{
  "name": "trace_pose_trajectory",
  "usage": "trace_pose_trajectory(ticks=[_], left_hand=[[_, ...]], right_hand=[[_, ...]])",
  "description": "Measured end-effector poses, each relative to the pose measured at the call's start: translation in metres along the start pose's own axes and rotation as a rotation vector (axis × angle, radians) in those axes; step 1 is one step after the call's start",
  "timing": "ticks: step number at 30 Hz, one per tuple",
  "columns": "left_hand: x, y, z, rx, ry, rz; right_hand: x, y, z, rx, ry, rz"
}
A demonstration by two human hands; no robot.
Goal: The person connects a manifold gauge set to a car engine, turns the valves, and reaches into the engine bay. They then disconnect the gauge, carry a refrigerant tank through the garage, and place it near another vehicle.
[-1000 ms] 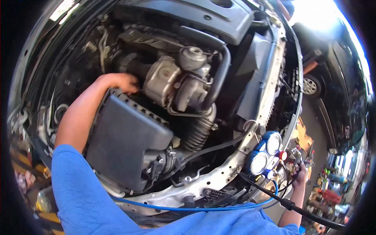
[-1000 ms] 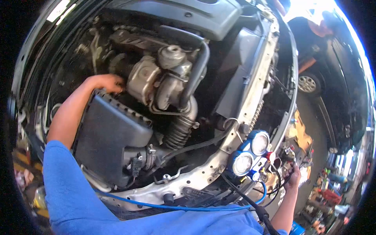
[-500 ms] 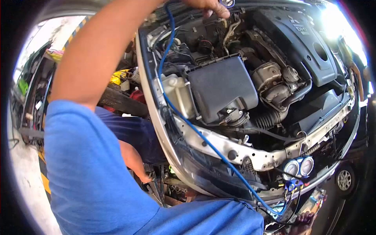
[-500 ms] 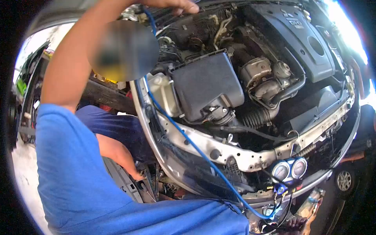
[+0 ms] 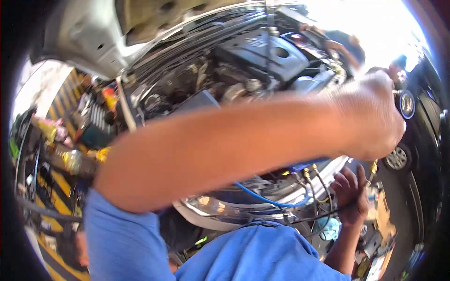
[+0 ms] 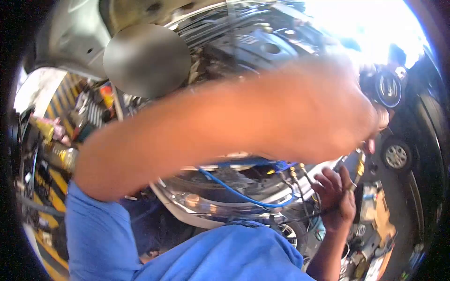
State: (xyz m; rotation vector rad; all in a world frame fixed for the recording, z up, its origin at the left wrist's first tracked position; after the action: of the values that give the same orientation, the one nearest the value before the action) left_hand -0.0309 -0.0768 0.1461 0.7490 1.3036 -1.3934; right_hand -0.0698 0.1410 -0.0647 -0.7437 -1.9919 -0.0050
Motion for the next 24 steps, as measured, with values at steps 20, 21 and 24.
trace_pose_trajectory(ticks=[20,21,24], left_hand=[[-0.079,0.087,0.088,-0.626,0.013,-0.673],[-0.075,0.093,0.091,-0.506,-0.107,-0.59],[0.024,0.135,0.037,0.12,-0.546,-0.046]], right_hand=[[0.024,0.067,0.181,-0.671,0.572,-0.274],[-0.003,0.055,0.192,-0.627,0.549,-0.222],[-0.087,0.04,0.219,-0.59,0.57,-0.228]])
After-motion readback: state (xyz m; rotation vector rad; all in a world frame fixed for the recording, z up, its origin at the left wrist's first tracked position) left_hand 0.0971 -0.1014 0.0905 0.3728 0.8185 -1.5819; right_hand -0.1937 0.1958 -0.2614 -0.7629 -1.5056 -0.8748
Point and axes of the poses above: each hand's wrist, its own y-axis away from the middle knuckle, its own z-axis out of the back of the hand, x = y × z, the point moved 9 cm from there along -y, towards the middle knuckle, and after that the axes turned 12 degrees about x, right-handed, at the moved point
